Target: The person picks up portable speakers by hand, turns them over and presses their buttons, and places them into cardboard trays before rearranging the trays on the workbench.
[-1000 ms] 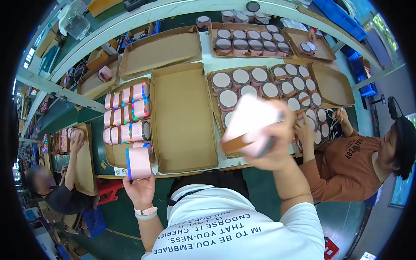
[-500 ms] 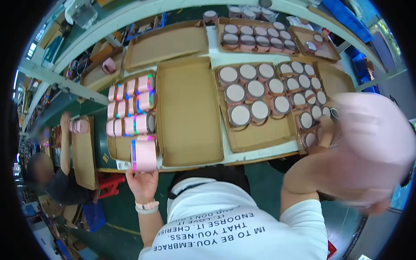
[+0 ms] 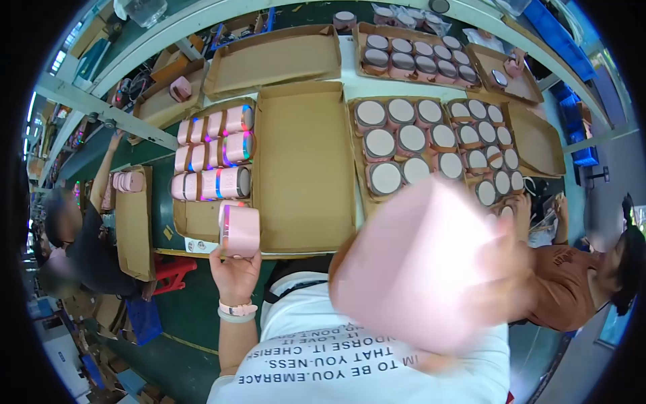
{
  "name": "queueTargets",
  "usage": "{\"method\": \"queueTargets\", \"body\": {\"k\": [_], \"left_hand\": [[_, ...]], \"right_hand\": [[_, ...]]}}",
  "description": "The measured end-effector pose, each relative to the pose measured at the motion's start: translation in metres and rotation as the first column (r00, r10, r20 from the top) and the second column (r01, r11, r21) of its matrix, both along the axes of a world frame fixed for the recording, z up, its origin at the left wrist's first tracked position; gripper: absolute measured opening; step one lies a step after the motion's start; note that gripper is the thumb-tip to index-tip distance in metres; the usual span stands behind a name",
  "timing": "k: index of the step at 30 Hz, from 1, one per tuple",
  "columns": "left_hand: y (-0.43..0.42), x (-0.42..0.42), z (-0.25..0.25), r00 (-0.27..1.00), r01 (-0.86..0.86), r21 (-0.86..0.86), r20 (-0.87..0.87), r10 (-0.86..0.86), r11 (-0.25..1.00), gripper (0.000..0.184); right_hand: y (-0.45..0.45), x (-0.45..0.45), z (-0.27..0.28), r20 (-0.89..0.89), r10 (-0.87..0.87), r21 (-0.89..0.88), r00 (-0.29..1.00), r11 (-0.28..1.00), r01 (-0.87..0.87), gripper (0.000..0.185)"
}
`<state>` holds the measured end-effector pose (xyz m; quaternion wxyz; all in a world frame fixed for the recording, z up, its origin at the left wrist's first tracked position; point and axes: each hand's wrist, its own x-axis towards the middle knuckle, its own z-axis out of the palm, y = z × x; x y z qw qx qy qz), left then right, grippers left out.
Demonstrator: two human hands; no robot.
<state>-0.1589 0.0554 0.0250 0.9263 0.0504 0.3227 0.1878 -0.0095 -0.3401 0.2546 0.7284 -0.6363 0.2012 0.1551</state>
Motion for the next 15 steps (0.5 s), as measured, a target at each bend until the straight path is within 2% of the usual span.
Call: {"method": "queueTargets", "body": {"k": [1,2,3,5,6,8,9,10,11,13,14,15], "left_hand": [[0.004,0.0,0.0,0.999,0.023,0.025,0.033,-0.024,0.999,0.039],[0.002,-0.001,-0.004,0.997,0.032,0.034,0.064,-0.034,0.999,0.041],[0.002,-0.001,-0.005,0.997,0.006,0.07,0.083,-0.011,0.997,0.04],[-0.002,-0.011,-0.01,1.0,-0.009,0.025,0.018,0.009,1.0,0.04],[0.001,-0.004,-0.011,1.0,-0.027,0.022,-0.003,0.028,0.999,0.039],[-0.001,0.001,-0.006,1.0,-0.011,0.008,-0.003,0.011,1.0,0.036],[-0.002,0.003,-0.005,1.0,-0.001,-0.017,-0.018,0.0,1.0,0.034],[-0.004,0.004,-0.005,1.0,0.004,-0.025,-0.014,-0.004,1.0,0.034],[-0.004,0.004,-0.005,0.999,0.023,-0.004,-0.046,-0.023,1.0,0.035],[-0.004,-0.002,-0.002,0.995,0.038,0.023,-0.089,-0.035,0.999,0.037],[-0.006,-0.001,0.001,0.994,0.039,0.033,-0.099,-0.036,0.999,0.039],[-0.007,-0.002,0.003,0.997,0.048,0.017,-0.059,-0.047,0.999,0.041]], "right_hand": [[-0.052,-0.016,-0.023,0.16,0.095,-0.075,0.982,0.994,-0.084,0.042],[-0.144,0.024,-0.044,0.304,0.213,-0.178,0.929,0.97,-0.164,0.043],[-0.071,0.034,-0.055,0.408,0.344,-0.298,0.845,0.926,-0.233,0.045],[-0.133,0.05,-0.077,0.541,0.584,-0.538,0.605,0.794,-0.285,0.051],[-0.027,0.051,-0.092,0.59,0.68,-0.64,0.436,0.723,-0.261,0.054],[0.105,0.055,-0.121,0.571,0.816,-0.804,0.091,0.578,-0.137,0.063],[0.087,0.056,-0.135,0.502,0.862,-0.865,-0.075,0.499,-0.051,0.068],[0.102,0.061,-0.167,0.475,0.88,-0.849,0.011,0.462,-0.257,0.069],[0.09,0.065,-0.213,0.282,0.95,-0.889,0.137,0.312,-0.334,0.071],[0.054,0.078,-0.271,0.059,0.972,-0.944,0.229,0.128,-0.303,0.071],[0.036,0.087,-0.282,-0.037,0.971,-0.97,0.237,0.022,-0.242,0.07],[0.011,0.098,-0.315,0.03,0.955,-0.951,0.294,0.118,-0.284,0.07]]}}
